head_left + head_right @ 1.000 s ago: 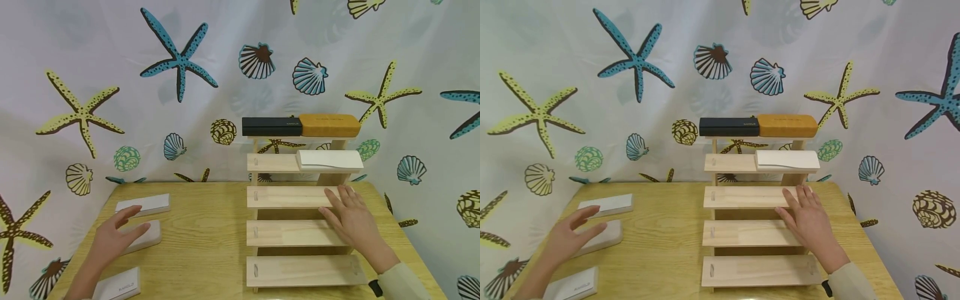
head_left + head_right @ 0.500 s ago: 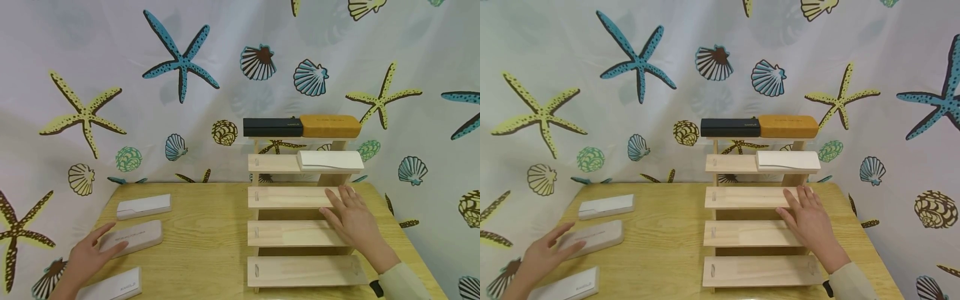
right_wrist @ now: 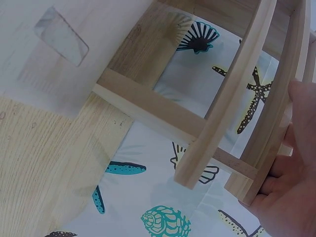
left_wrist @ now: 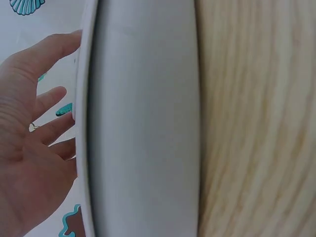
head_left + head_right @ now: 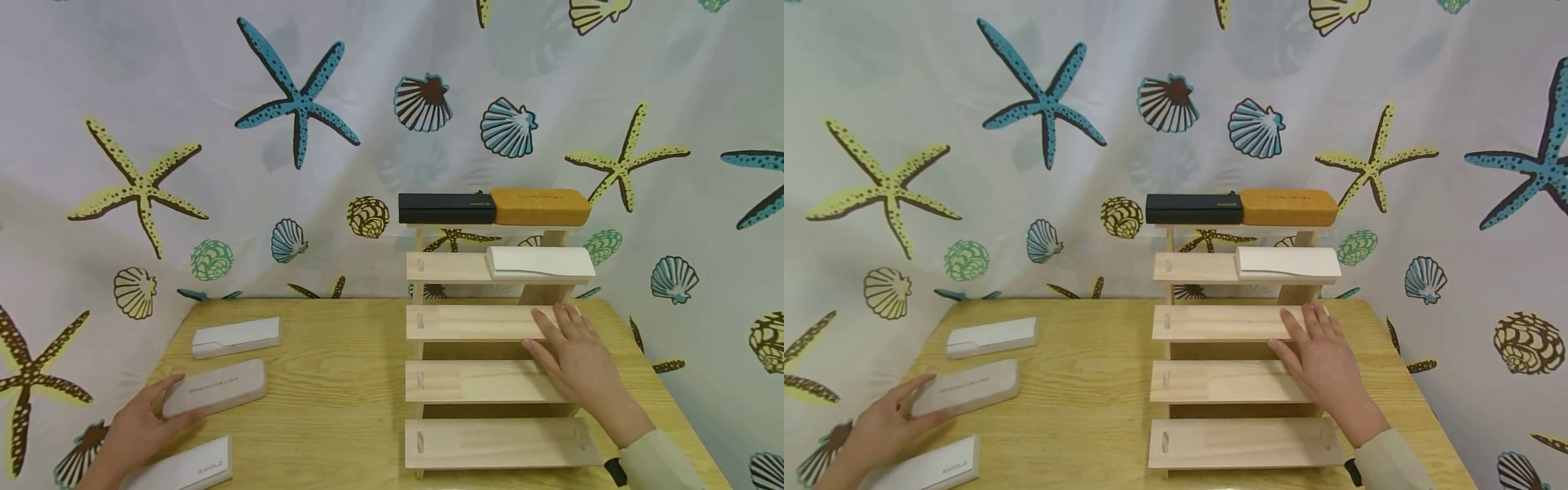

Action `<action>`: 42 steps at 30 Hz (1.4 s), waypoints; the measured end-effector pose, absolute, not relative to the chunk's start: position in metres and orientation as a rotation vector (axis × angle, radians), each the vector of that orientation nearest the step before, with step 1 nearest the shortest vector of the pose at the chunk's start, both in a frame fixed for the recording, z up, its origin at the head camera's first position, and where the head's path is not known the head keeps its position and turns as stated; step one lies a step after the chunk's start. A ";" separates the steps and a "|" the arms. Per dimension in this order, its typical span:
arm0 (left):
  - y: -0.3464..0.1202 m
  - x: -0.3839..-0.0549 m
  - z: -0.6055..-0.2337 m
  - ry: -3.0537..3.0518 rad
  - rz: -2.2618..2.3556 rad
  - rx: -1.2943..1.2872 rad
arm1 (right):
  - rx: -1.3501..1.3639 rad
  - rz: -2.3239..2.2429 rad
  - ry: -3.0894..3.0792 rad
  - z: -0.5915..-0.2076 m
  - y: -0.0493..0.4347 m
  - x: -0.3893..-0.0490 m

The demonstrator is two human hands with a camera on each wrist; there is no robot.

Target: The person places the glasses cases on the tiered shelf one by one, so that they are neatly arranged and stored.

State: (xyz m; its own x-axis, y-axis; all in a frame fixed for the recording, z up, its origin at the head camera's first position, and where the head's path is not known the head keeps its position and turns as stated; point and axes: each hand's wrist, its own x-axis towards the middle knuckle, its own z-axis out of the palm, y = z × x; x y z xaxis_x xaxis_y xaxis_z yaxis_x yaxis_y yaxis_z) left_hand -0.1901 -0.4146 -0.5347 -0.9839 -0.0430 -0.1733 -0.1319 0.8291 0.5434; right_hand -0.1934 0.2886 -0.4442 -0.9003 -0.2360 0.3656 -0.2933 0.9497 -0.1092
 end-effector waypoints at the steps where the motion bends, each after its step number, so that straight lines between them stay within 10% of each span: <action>1: -0.416 -0.190 -0.535 2.850 0.865 -0.128 | 0.386 0.230 -2.748 -0.444 0.289 -0.193; 42: -0.420 -0.196 -0.547 2.885 0.867 -0.137 | 0.383 0.234 -2.751 -0.444 0.290 -0.194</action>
State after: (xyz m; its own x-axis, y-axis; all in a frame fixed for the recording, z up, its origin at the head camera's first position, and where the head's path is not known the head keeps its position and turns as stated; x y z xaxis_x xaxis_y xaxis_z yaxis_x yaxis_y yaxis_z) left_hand -0.1962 -0.4203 -0.5472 -0.9880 -0.0501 -0.1463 -0.1225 0.8311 0.5424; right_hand -0.1945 0.2896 -0.4442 -0.9014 -0.2338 0.3644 -0.2921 0.9497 -0.1132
